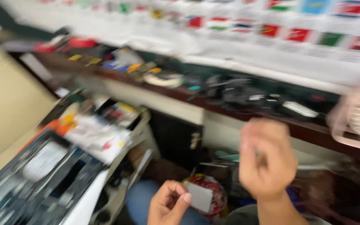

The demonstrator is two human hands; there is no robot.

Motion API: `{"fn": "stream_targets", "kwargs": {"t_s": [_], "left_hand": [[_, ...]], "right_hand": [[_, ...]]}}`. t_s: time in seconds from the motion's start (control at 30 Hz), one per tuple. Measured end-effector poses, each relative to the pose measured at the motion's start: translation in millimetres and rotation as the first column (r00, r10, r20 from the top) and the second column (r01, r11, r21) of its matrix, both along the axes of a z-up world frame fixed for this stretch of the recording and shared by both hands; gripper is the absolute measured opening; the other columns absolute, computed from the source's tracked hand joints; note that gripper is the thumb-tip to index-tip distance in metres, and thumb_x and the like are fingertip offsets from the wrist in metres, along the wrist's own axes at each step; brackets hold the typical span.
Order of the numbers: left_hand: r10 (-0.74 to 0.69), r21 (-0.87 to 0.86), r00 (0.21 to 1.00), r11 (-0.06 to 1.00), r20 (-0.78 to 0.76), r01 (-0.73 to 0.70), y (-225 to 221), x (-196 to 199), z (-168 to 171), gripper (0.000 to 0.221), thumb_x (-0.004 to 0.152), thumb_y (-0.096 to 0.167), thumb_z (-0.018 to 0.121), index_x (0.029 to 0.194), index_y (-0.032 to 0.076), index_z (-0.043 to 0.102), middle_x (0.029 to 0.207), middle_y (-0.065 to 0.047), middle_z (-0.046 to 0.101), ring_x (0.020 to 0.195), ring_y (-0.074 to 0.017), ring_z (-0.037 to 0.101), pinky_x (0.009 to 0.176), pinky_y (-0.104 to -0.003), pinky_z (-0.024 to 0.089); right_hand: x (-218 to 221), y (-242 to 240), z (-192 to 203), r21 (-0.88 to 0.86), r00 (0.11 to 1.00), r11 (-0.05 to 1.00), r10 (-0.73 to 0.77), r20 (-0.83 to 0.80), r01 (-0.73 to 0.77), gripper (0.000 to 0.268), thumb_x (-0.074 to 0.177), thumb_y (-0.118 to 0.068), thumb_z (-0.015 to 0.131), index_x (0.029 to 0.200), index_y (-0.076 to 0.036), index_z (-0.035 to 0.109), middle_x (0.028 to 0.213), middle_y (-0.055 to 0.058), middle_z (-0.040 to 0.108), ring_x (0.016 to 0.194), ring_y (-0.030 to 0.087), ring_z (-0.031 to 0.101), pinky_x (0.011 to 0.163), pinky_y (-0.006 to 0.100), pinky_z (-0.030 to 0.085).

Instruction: The person is assembling a laptop by connecting internal cables and fitting the bottom casing onto the chassis.

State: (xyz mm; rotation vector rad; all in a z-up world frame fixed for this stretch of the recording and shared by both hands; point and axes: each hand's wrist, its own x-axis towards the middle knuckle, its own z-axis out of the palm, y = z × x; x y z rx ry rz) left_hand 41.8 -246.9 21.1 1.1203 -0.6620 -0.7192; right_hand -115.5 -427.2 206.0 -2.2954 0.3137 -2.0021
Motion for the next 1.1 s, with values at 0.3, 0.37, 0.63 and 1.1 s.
{"fn": "stream_targets", "kwargs": {"t_s": [0.3, 0.37, 0.63, 1.1], "left_hand": [[0.345, 0.199, 0.929, 0.909, 0.136, -0.367, 135, 31, 0, 0.016, 0.106, 0.020, 0.083, 0.097, 0.007, 0.088, 0.092, -0.006, 0.092, 0.076, -0.0095, 0.068, 0.075, -0.028, 0.058], [0.468, 0.207, 0.870, 0.846, 0.154, -0.492, 170, 32, -13, 0.023, 0.109, 0.024, 0.078, 0.097, 0.008, 0.088, 0.094, -0.005, 0.092, 0.075, -0.0104, 0.070, 0.076, -0.028, 0.059], [0.887, 0.236, 0.460, 0.456, -0.042, -0.858, 262, 18, -55, 0.059, 0.116, 0.031, 0.062, 0.060, 0.012, 0.058, 0.057, -0.007, 0.062, 0.061, -0.0161, 0.057, 0.071, -0.036, 0.047], [0.948, 0.276, 0.200, 0.129, 0.247, -0.953, 316, 94, -72, 0.062, 0.119, 0.025, 0.070, 0.168, -0.006, 0.048, 0.151, -0.040, 0.063, 0.141, -0.0556, 0.066, 0.117, -0.070, 0.054]], "right_hand": [[93, 87, -79, 0.349, 0.529, 0.655, 0.751, -0.394, -0.670, 0.020, 0.107, -0.010, 0.072, 0.124, -0.002, 0.079, 0.125, 0.017, 0.081, 0.110, 0.031, 0.081, 0.103, 0.040, 0.065], [114, 106, -111, 0.418, 0.404, 0.541, 0.835, -0.374, -0.730, 0.017, 0.106, -0.011, 0.073, 0.119, -0.004, 0.081, 0.119, 0.013, 0.083, 0.105, 0.026, 0.083, 0.099, 0.037, 0.065], [207, 181, -214, 0.659, 0.102, 0.251, 0.961, -0.257, -0.709, 0.016, 0.106, -0.011, 0.074, 0.095, -0.005, 0.085, 0.098, 0.009, 0.088, 0.092, 0.021, 0.084, 0.090, 0.034, 0.066], [288, 182, -333, 0.759, 0.338, 0.261, 0.939, -0.057, -0.597, 0.046, 0.125, -0.001, 0.060, 0.170, 0.006, 0.051, 0.117, 0.027, 0.076, 0.083, 0.030, 0.077, 0.070, 0.043, 0.068]]}}
